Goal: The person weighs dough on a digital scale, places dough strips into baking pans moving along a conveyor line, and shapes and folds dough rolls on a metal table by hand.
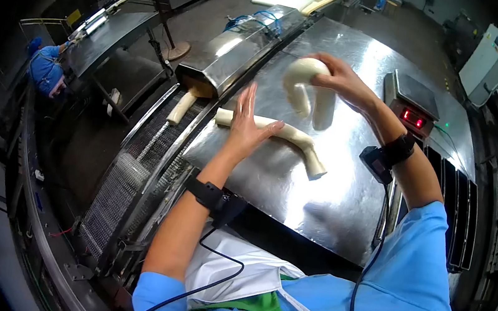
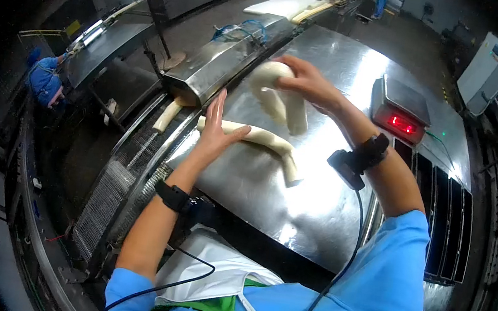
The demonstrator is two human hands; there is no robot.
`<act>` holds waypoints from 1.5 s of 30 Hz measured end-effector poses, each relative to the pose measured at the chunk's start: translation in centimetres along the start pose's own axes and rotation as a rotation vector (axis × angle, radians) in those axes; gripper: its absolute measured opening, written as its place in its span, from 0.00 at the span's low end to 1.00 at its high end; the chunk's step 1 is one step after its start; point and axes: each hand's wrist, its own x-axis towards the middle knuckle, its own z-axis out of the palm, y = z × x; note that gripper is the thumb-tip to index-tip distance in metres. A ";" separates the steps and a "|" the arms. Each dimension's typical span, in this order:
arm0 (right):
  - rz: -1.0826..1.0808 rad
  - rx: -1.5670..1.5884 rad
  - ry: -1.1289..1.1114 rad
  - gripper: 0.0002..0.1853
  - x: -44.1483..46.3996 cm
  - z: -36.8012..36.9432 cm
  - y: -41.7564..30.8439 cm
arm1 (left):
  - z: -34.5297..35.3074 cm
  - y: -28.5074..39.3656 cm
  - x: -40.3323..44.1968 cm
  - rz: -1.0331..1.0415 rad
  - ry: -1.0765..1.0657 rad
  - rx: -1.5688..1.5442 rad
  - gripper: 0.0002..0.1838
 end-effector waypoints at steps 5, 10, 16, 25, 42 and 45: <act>-0.125 0.163 0.020 0.28 -0.7 3.9 -3.1 | 2.7 6.4 0.9 0.066 0.204 -0.609 0.52; -0.379 -0.270 -0.095 0.40 -1.4 5.8 -0.8 | 1.3 6.8 -1.3 -0.056 0.153 -1.053 0.35; -0.095 0.058 -0.069 0.53 -3.1 7.4 1.9 | 1.0 7.3 -1.1 -0.207 0.202 -1.481 0.34; 0.023 0.376 0.451 0.13 -3.7 -9.5 7.5 | -4.0 -8.0 2.0 -0.028 0.069 0.244 0.22; 0.922 -1.292 0.577 0.23 -13.2 -31.1 18.2 | -16.4 -24.3 -12.7 -0.450 0.090 0.614 0.34; 0.842 -1.308 0.789 0.31 -13.8 -31.6 18.0 | -18.4 -26.7 -14.0 -0.549 -0.020 0.644 0.32</act>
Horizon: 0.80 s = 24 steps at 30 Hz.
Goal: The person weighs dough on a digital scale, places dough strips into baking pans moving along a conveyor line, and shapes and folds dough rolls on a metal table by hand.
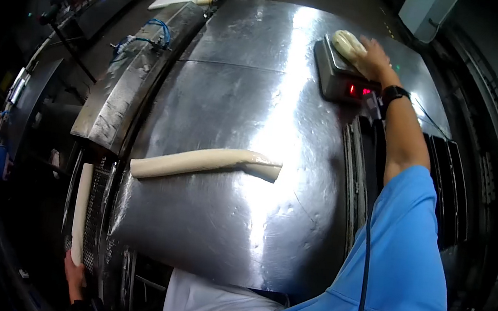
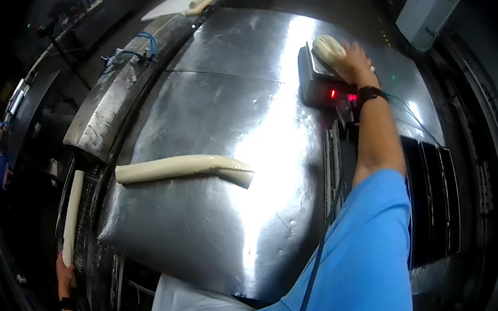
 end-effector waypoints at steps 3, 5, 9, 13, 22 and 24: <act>0.015 0.168 0.312 0.36 3.0 0.0 3.7 | -3.0 3.7 -1.8 -0.184 -0.209 -0.390 0.28; 0.002 0.228 0.333 0.36 3.4 -1.7 5.5 | -2.9 3.5 -2.5 -0.268 -0.201 -0.468 0.26; -0.070 0.380 0.394 0.37 4.6 -2.5 7.5 | -4.7 4.9 -4.7 -0.445 -0.175 -0.699 0.19; -0.158 0.204 0.365 0.38 7.2 -0.5 9.3 | -8.6 11.5 -10.1 -0.522 -0.107 -0.955 0.24; -0.127 0.315 -0.047 0.25 -1.2 1.4 -4.2 | -3.9 24.6 -8.9 -0.127 -0.464 -1.260 0.23; -0.107 0.249 -0.036 0.20 -1.3 3.0 -6.2 | -0.2 27.8 -8.0 -0.008 -0.556 -1.336 0.21</act>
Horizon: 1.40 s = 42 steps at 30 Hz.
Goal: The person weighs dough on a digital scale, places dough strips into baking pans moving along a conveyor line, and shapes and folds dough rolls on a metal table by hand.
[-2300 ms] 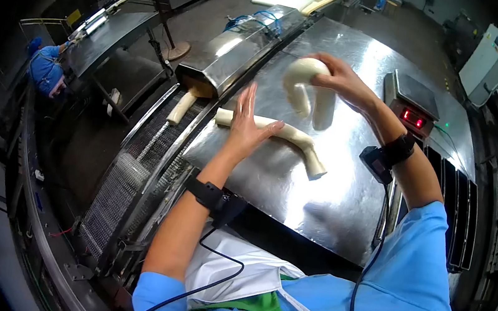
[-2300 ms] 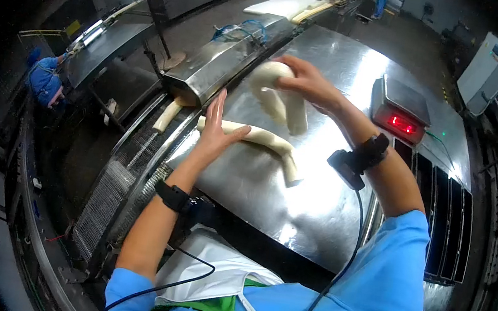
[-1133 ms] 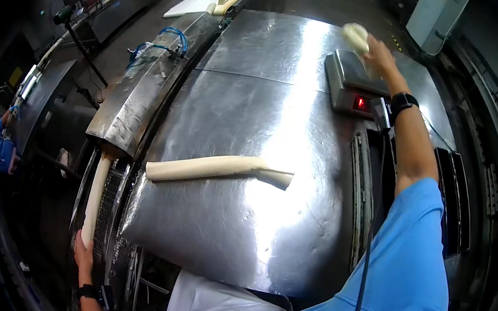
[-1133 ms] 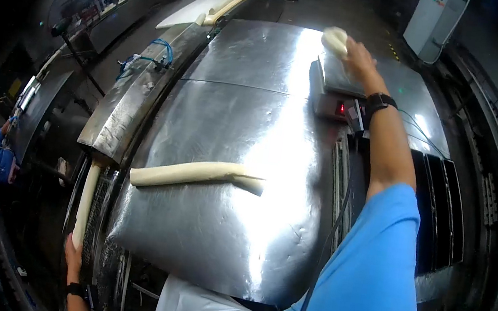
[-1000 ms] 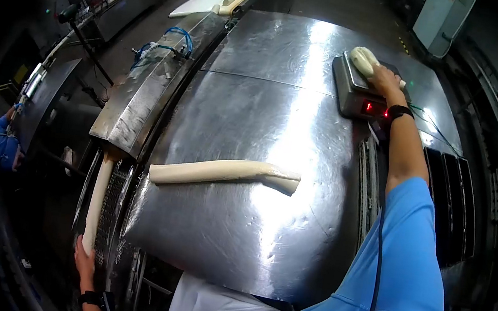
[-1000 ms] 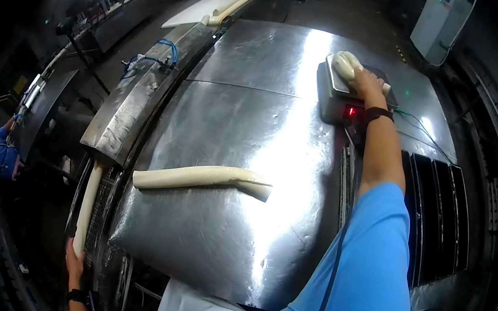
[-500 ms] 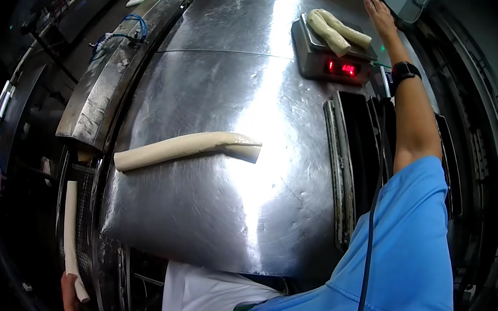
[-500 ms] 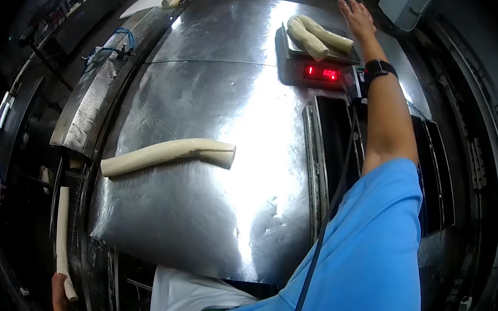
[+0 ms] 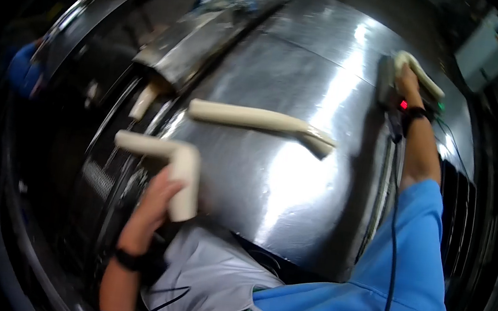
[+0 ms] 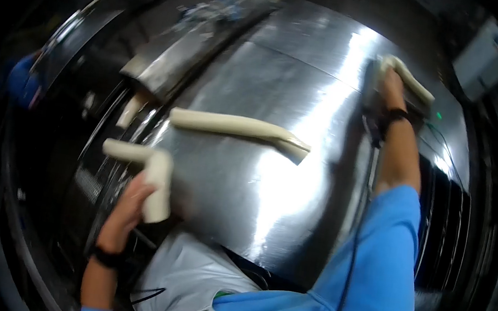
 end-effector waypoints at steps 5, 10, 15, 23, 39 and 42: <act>-0.396 0.308 -0.124 0.24 0.7 5.5 -4.5 | 7.4 -5.2 6.3 -0.001 -0.203 0.200 0.23; -0.569 0.416 -0.939 0.25 -11.6 4.2 -12.8 | 9.2 -4.9 7.5 -0.064 -0.286 0.319 0.20; -0.376 0.370 -1.039 0.20 -16.1 -0.7 -16.0 | 4.4 -3.9 5.2 0.131 -0.032 0.366 0.19; -0.581 0.003 -0.766 0.31 -11.6 3.6 -18.9 | 0.1 -3.8 3.8 0.175 -0.054 0.534 0.18; -0.116 0.503 0.049 0.15 9.5 -1.0 -18.5 | -22.5 -1.9 -1.6 0.145 0.788 1.409 0.26; -0.281 0.067 0.260 0.18 12.7 -2.0 -17.4 | -21.9 -2.1 -0.6 -0.041 0.712 1.365 0.29</act>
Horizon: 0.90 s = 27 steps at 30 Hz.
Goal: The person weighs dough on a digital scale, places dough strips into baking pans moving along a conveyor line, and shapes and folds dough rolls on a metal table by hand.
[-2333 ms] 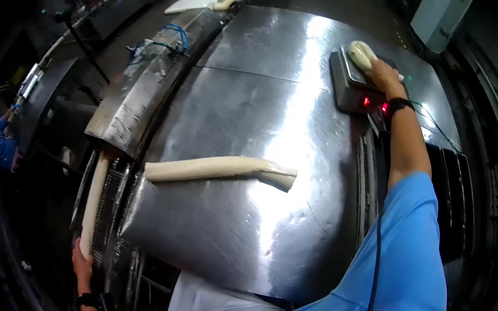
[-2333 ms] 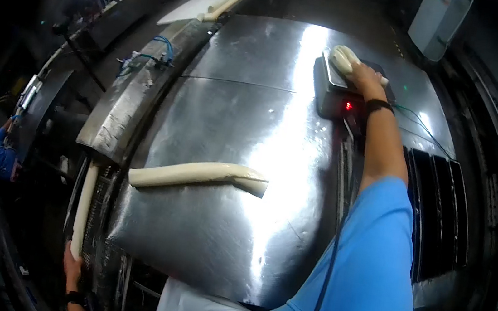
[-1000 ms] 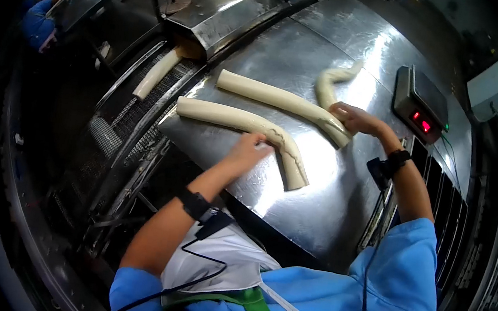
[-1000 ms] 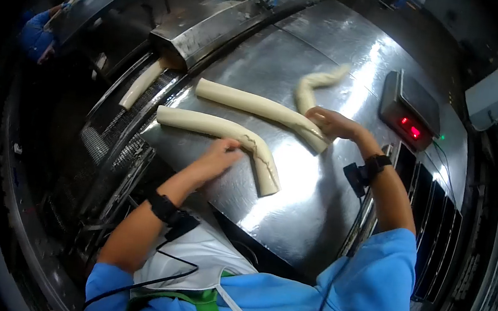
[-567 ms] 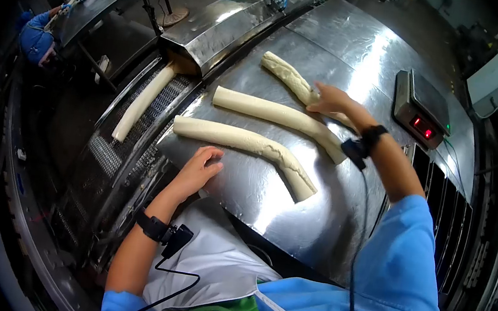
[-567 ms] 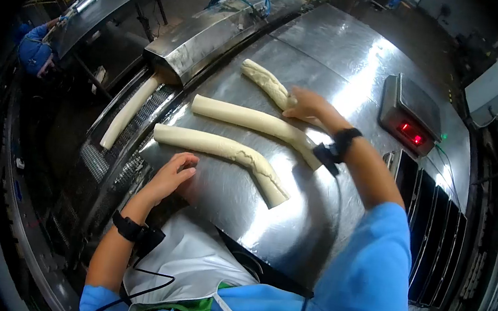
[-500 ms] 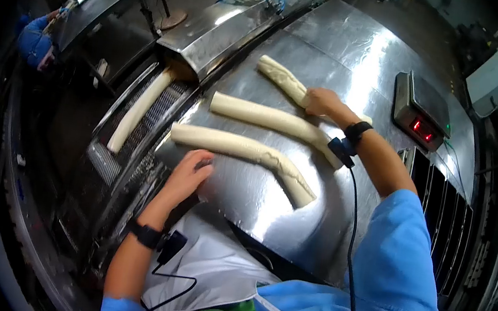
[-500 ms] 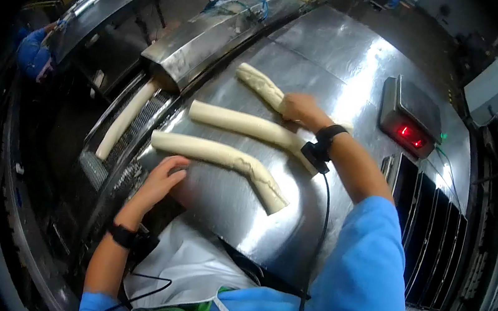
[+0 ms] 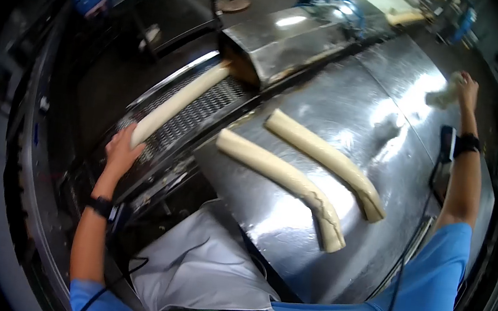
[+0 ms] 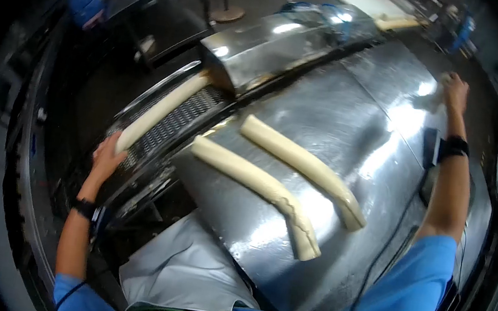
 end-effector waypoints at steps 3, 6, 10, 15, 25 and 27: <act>-0.264 -0.103 -0.086 0.32 1.0 5.4 4.0 | 1.4 -0.8 0.3 -0.020 0.087 0.016 0.30; -0.248 0.070 -0.646 0.29 -7.4 3.6 -2.1 | 2.3 -2.1 0.0 -0.019 0.141 -0.049 0.28; -0.414 0.293 -1.094 0.34 -23.9 -1.4 -11.6 | 2.3 -2.6 -1.1 -0.114 0.162 -0.077 0.24; -0.640 -0.107 -0.727 0.38 -35.1 -3.3 -15.8 | -0.2 -3.4 -2.4 -0.123 0.010 -0.145 0.18; -0.767 -0.087 -0.846 0.35 -28.1 10.3 -3.8 | -7.4 -6.5 -10.1 -0.264 0.154 -1.973 0.26; -0.738 -0.092 -0.850 0.35 -29.5 8.4 -7.4 | -10.5 -8.1 -12.3 -0.221 0.421 -2.125 0.27</act>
